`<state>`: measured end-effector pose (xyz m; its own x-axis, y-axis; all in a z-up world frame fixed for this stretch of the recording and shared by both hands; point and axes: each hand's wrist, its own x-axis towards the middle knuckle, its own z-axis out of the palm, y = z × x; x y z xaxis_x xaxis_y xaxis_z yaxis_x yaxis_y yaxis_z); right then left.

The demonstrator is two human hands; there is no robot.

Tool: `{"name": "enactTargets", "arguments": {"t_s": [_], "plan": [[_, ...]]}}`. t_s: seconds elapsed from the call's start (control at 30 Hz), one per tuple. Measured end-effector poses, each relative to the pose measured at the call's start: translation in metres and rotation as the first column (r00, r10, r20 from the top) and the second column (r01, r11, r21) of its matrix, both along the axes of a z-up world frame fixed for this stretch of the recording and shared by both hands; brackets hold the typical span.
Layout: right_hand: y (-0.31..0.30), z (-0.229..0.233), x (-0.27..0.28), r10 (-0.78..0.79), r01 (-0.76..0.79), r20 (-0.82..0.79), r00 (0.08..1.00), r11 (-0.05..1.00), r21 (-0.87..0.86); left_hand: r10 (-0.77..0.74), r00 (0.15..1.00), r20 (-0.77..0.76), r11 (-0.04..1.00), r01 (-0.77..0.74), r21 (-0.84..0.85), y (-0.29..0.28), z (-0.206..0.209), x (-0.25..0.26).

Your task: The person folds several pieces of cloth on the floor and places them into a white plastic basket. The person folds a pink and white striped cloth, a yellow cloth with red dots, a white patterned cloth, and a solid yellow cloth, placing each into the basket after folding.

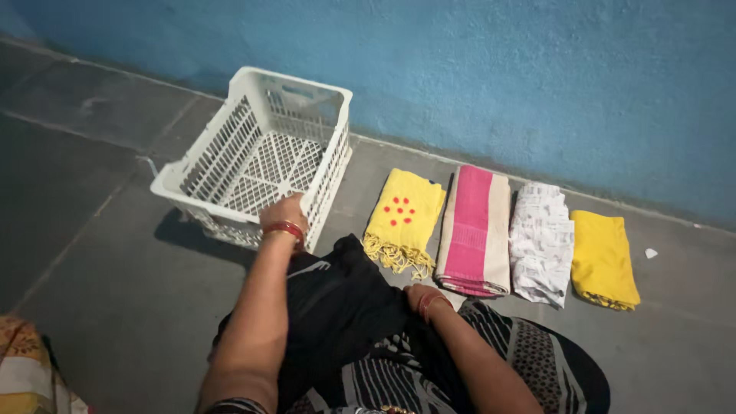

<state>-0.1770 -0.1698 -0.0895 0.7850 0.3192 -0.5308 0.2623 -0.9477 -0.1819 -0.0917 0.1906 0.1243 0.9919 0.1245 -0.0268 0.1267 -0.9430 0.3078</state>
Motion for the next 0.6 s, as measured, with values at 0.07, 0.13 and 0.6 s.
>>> {"name": "enactTargets", "arguments": {"t_s": [0.07,0.13,0.6], "plan": [[-0.001,-0.001,0.000,-0.002,0.002,0.011,1.000,1.000,-0.004,-0.051,0.999,0.014,0.997,0.050,0.052,0.009,0.000,0.003],[-0.001,-0.002,0.001,-0.003,0.003,0.019,1.000,1.000,-0.006,-0.069,0.996,0.057,0.997,0.067,0.041,0.012,-0.001,0.003],[0.001,-0.006,0.000,0.035,-0.035,0.050,0.998,0.999,-0.002,-0.019,1.000,0.016,1.000,0.019,0.021,0.001,-0.001,0.007]]}}
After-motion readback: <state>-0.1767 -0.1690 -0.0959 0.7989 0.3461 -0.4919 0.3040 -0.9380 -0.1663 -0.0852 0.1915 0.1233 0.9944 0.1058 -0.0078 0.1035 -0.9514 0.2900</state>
